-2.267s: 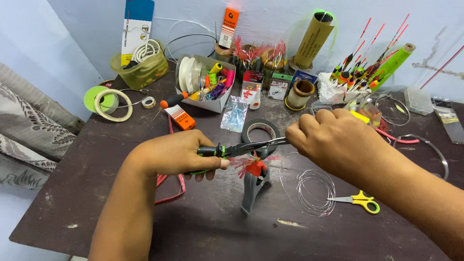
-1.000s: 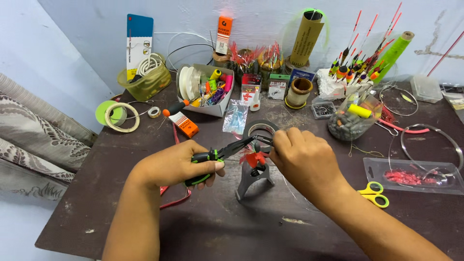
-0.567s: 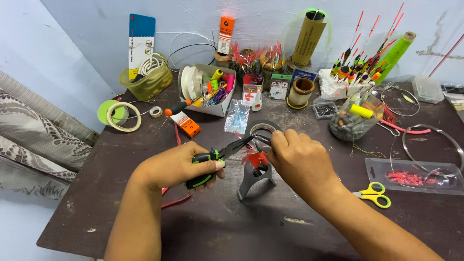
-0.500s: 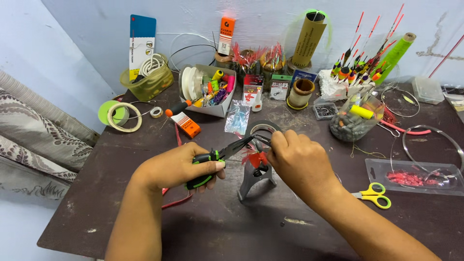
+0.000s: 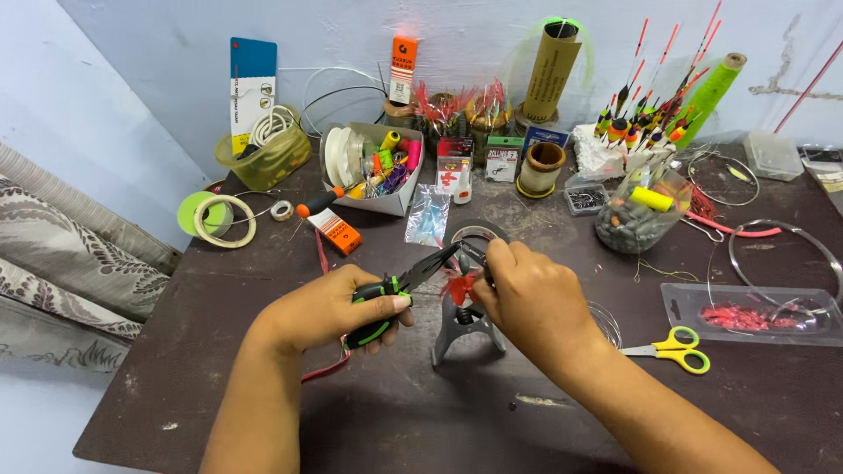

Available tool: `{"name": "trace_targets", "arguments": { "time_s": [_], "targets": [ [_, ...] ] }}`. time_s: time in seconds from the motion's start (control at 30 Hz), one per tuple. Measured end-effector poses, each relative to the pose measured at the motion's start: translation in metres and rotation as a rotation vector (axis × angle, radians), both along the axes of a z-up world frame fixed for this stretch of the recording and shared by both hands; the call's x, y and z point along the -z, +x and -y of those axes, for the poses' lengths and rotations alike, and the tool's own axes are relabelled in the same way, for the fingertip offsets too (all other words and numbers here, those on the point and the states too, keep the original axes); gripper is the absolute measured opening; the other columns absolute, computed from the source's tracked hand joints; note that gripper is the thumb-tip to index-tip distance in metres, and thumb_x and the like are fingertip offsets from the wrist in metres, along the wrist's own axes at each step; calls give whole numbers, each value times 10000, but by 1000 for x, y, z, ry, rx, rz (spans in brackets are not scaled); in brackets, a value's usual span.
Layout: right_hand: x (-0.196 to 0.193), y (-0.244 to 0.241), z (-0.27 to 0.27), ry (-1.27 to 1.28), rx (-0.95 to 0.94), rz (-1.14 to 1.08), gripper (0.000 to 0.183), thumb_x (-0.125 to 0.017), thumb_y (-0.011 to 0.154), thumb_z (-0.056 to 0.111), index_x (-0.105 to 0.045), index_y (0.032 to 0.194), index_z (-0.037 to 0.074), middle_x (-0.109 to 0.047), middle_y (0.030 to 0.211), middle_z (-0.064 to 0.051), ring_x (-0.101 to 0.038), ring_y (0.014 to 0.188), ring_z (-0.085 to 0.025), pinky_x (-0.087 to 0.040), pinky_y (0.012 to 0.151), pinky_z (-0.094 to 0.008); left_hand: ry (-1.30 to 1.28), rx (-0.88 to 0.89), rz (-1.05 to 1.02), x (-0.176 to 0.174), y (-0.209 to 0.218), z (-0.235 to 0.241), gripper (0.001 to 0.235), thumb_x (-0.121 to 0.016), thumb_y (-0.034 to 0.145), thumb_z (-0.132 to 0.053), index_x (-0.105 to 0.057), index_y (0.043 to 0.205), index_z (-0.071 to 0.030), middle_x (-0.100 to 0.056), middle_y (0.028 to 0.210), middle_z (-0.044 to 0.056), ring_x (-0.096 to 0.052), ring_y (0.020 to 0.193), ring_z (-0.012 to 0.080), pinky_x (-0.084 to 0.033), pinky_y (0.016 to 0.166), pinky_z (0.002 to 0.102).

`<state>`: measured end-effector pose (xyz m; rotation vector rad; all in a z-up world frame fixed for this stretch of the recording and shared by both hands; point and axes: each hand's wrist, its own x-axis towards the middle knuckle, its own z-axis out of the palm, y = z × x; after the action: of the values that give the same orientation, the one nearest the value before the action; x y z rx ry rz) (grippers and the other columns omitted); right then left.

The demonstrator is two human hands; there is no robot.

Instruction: The person uses pliers to crimp a small metal piece onto a red feathered fishing lure, then wraps the base with pink thread and trims the excess with scissors. The finished lure is placed into a clear plastic tray.

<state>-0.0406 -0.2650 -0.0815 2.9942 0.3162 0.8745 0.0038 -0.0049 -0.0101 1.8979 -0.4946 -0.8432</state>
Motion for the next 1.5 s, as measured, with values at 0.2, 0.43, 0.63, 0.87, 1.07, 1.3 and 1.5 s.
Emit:
{"name": "trace_targets", "arguments": {
  "time_s": [0.2, 0.43, 0.63, 0.87, 1.07, 1.3, 1.5],
  "targets": [
    [2, -3, -4, -14, 37, 51, 240, -628, 881, 390, -509, 851, 184, -554, 687, -40, -690, 585, -286, -575, 508, -389, -62, -14, 1, -3, -3, 2, 378, -666, 945, -225, -742, 687, 41, -725, 585, 190, -717, 488, 234, -624, 459, 335],
    [-6, -6, -6, 2, 0, 4, 223, -614, 917, 360, -514, 863, 169, -562, 687, -55, -695, 594, -309, -578, 509, -421, -138, -21, -62, 4, -2, -1, 366, -679, 944, -224, -732, 703, 45, -722, 609, 188, -721, 508, 234, -629, 461, 344],
    [2, -4, -4, -23, 33, 43, 235, -575, 954, 385, -495, 853, 189, -530, 679, -22, -679, 584, -271, -579, 517, -366, -134, -4, -71, 3, -1, 0, 376, -653, 966, -200, -734, 711, 63, -721, 615, 197, -722, 509, 238, -635, 464, 346],
    [-3, -3, -6, -9, 32, -1, 244, -614, 919, 393, -512, 866, 178, -558, 677, -47, -692, 585, -296, -578, 505, -412, -127, -4, -50, 7, 2, -1, 382, -655, 961, -220, -726, 696, 46, -718, 608, 184, -721, 511, 229, -633, 465, 339],
    [-3, -3, -5, -26, 42, -30, 232, -614, 912, 389, -522, 877, 179, -573, 680, -46, -700, 591, -295, -586, 524, -401, -95, -2, -32, 0, 0, 1, 398, -656, 961, -234, -732, 681, 38, -703, 567, 171, -702, 482, 213, -618, 456, 322],
    [2, -2, -6, -13, 47, -12, 215, -605, 915, 370, -522, 877, 175, -570, 679, -36, -701, 579, -287, -590, 526, -390, -83, 2, -17, -2, 0, 2, 402, -650, 960, -236, -736, 676, 35, -709, 562, 181, -706, 474, 221, -614, 454, 324],
    [-2, -2, -9, -4, 43, -27, 244, -595, 934, 396, -525, 891, 165, -579, 686, -45, -706, 576, -301, -593, 525, -415, -107, -16, -53, -1, -3, 3, 382, -654, 966, -216, -733, 689, 34, -704, 575, 166, -710, 487, 213, -612, 454, 315]
  ]
}}
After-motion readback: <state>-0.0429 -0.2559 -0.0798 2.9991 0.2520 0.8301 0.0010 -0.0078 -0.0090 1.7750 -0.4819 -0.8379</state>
